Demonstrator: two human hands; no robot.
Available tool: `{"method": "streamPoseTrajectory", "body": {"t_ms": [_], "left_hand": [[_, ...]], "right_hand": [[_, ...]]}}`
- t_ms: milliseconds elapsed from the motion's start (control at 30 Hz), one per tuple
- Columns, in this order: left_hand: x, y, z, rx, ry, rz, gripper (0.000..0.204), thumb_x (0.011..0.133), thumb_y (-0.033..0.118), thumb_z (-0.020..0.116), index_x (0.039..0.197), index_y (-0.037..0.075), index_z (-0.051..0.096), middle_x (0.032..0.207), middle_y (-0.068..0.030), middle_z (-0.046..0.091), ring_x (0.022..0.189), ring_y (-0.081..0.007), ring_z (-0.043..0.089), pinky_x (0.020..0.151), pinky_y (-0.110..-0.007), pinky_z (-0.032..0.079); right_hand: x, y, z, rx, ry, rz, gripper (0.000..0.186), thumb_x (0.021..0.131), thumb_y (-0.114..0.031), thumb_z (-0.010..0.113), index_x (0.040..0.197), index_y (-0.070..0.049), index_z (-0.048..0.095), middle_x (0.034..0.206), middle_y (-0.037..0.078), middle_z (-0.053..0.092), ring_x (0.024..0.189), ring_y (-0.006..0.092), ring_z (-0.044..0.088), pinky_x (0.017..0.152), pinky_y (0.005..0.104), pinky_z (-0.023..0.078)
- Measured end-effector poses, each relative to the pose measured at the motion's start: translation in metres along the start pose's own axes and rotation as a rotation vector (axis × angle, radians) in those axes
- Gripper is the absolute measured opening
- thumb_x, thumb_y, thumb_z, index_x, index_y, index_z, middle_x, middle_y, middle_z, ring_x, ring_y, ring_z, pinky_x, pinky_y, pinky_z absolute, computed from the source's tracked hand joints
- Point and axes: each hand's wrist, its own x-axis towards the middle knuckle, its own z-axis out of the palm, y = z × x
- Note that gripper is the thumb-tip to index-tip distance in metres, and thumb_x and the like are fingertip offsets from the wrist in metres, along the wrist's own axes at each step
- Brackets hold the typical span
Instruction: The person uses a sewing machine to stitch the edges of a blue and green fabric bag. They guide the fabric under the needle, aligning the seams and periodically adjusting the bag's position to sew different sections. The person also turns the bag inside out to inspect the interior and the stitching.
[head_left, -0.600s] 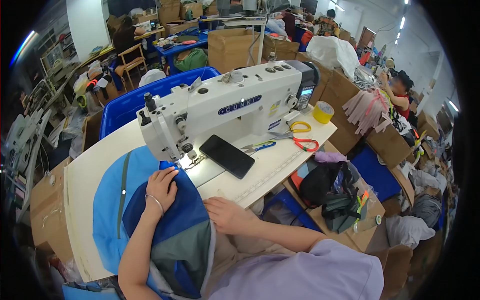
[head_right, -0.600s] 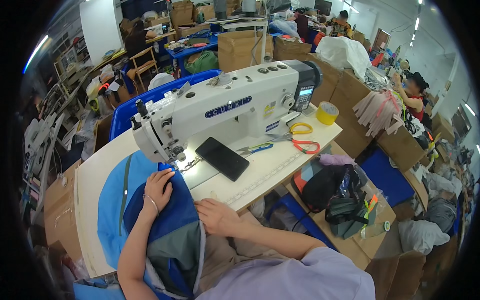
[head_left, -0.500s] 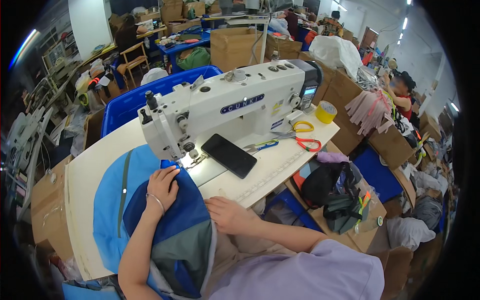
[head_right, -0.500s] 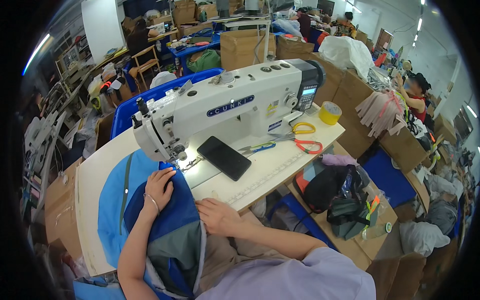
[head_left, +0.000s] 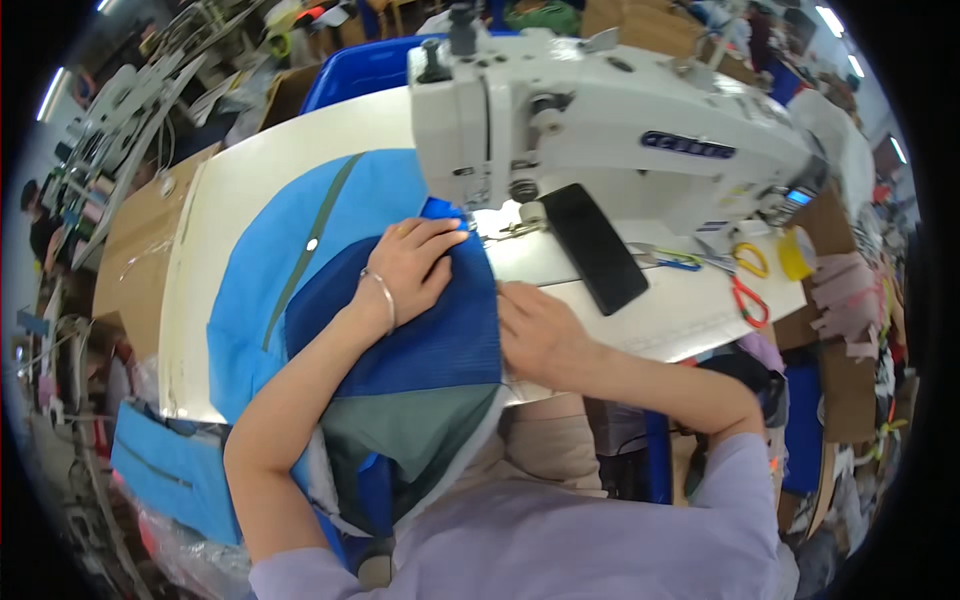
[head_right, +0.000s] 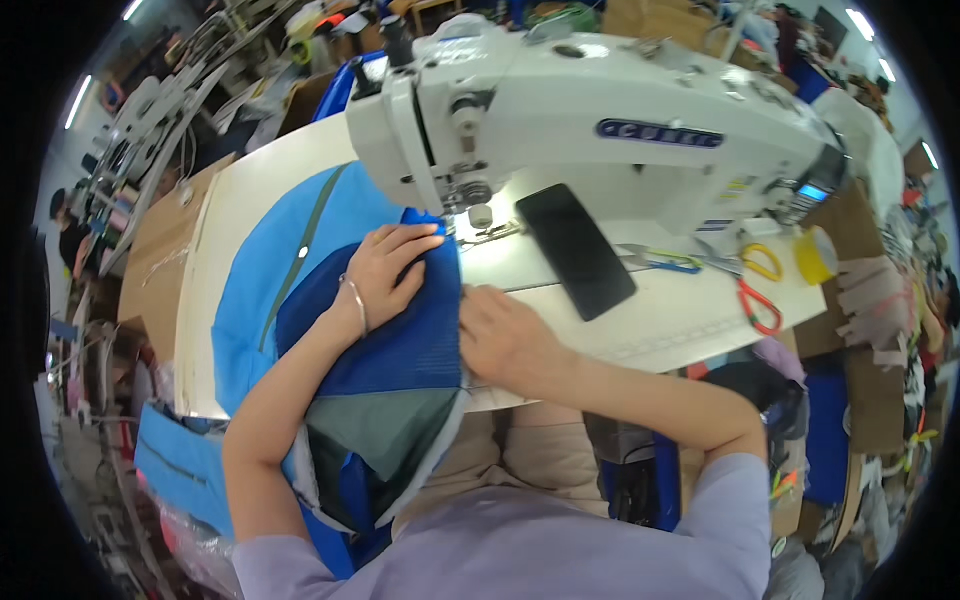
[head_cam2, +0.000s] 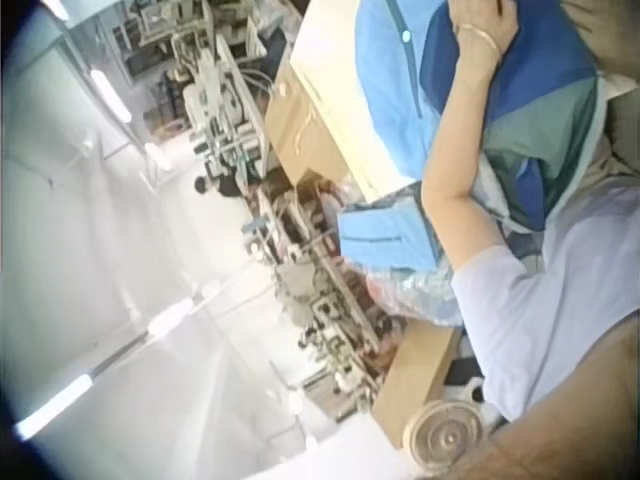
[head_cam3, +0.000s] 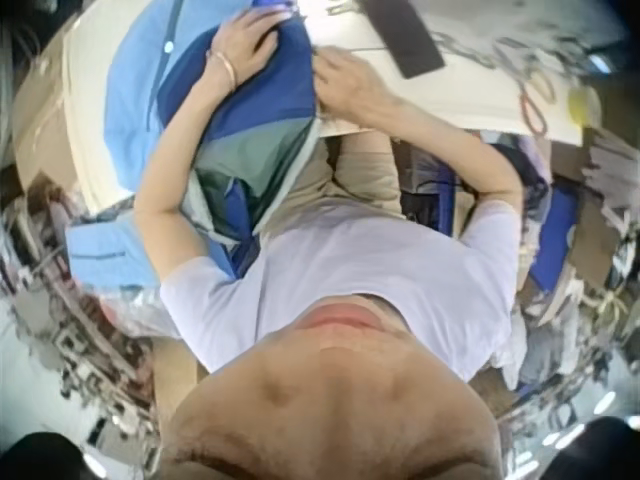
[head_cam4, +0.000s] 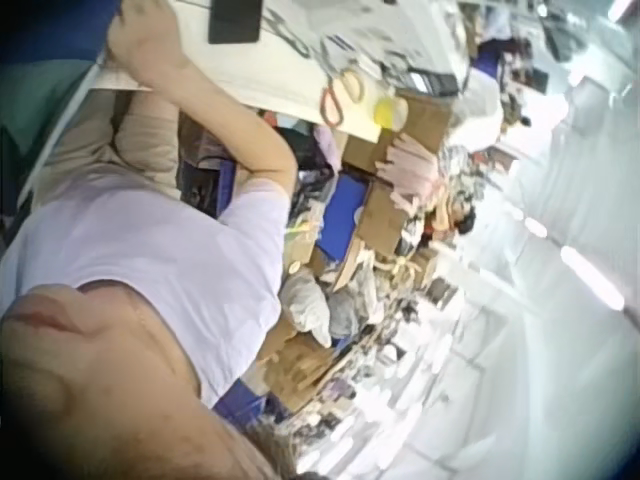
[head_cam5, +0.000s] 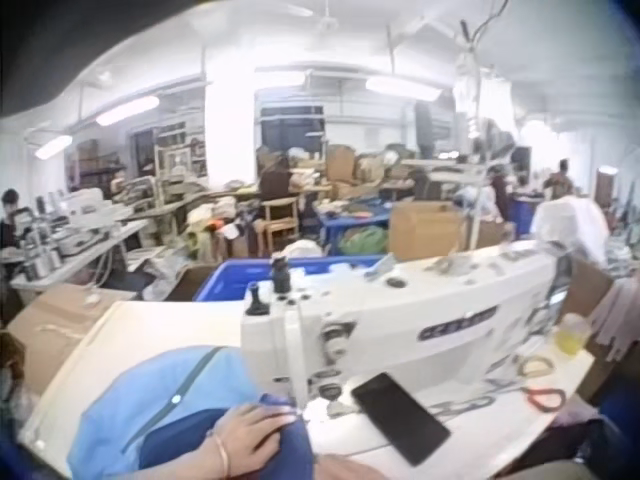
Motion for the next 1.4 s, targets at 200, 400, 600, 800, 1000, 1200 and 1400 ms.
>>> {"method": "streamPoseTrajectory", "body": {"t_ms": [200, 400, 600, 800, 1000, 1200, 1400], "left_hand": [[0.000, 0.007, -0.008, 0.027, -0.073, -0.010, 0.041, 0.085, 0.004, 0.065, 0.125, 0.009, 0.073, 0.136, -0.0122, 0.066, 0.115, -0.0335, 0.063, 0.100, -0.044, 0.051], [0.011, 0.002, -0.021, 0.003, -0.188, 0.019, 0.050, 0.077, -0.001, 0.062, 0.124, 0.009, 0.073, 0.133, -0.0155, 0.067, 0.113, -0.0364, 0.066, 0.101, -0.044, 0.052], [0.011, 0.003, -0.022, -0.001, -0.196, -0.019, 0.052, 0.072, -0.001, 0.061, 0.121, 0.009, 0.075, 0.127, -0.0123, 0.068, 0.115, -0.0334, 0.063, 0.099, -0.044, 0.051], [0.016, 0.003, -0.021, -0.021, -0.201, -0.017, 0.054, 0.072, -0.002, 0.060, 0.121, 0.011, 0.077, 0.130, -0.0128, 0.069, 0.112, -0.0333, 0.065, 0.102, -0.043, 0.050], [0.021, 0.000, -0.032, -0.120, -0.288, -0.026, 0.054, 0.070, -0.005, 0.058, 0.118, 0.008, 0.078, 0.128, -0.0148, 0.071, 0.111, -0.0347, 0.067, 0.097, -0.045, 0.051], [0.015, 0.009, -0.040, -0.133, -0.351, -0.063, 0.051, 0.069, -0.006, 0.057, 0.114, 0.006, 0.077, 0.127, -0.0162, 0.073, 0.117, -0.0350, 0.067, 0.102, -0.045, 0.052], [0.023, 0.023, -0.041, -0.179, -0.310, -0.214, 0.040, 0.081, -0.006, 0.059, 0.115, 0.004, 0.077, 0.118, -0.0182, 0.075, 0.110, -0.0361, 0.069, 0.099, -0.041, 0.052]], "right_hand": [[0.002, 0.023, -0.003, 0.069, -0.118, -0.202, 0.010, 0.067, -0.012, 0.066, 0.069, -0.003, 0.064, 0.082, 0.010, 0.060, 0.085, 0.0258, 0.058, 0.075, 0.0357, 0.049], [-0.001, 0.023, -0.001, 0.074, -0.051, -0.166, 0.014, 0.070, -0.013, 0.067, 0.077, -0.001, 0.069, 0.090, 0.013, 0.067, 0.092, 0.0261, 0.062, 0.078, 0.0350, 0.050], [-0.002, 0.023, 0.000, 0.115, -0.021, -0.116, 0.019, 0.074, -0.014, 0.066, 0.084, 0.002, 0.071, 0.103, 0.017, 0.070, 0.101, 0.0279, 0.064, 0.082, 0.0347, 0.051], [-0.004, 0.022, 0.003, 0.212, 0.039, -0.073, 0.018, 0.073, -0.014, 0.066, 0.082, 0.001, 0.070, 0.100, 0.017, 0.070, 0.099, 0.0287, 0.065, 0.082, 0.0353, 0.051], [0.000, 0.014, 0.000, 0.278, 0.090, -0.108, 0.019, 0.075, -0.016, 0.066, 0.083, 0.000, 0.070, 0.095, 0.015, 0.071, 0.096, 0.0288, 0.065, 0.084, 0.0359, 0.051], [-0.002, 0.007, -0.001, 0.284, 0.042, -0.164, 0.018, 0.079, -0.019, 0.065, 0.083, -0.002, 0.070, 0.092, 0.012, 0.070, 0.095, 0.0260, 0.065, 0.084, 0.0348, 0.051], [-0.001, 0.009, -0.004, 0.290, -0.026, -0.181, 0.014, 0.078, -0.018, 0.066, 0.075, -0.005, 0.069, 0.081, 0.006, 0.065, 0.089, 0.0231, 0.061, 0.078, 0.0334, 0.049]]}}
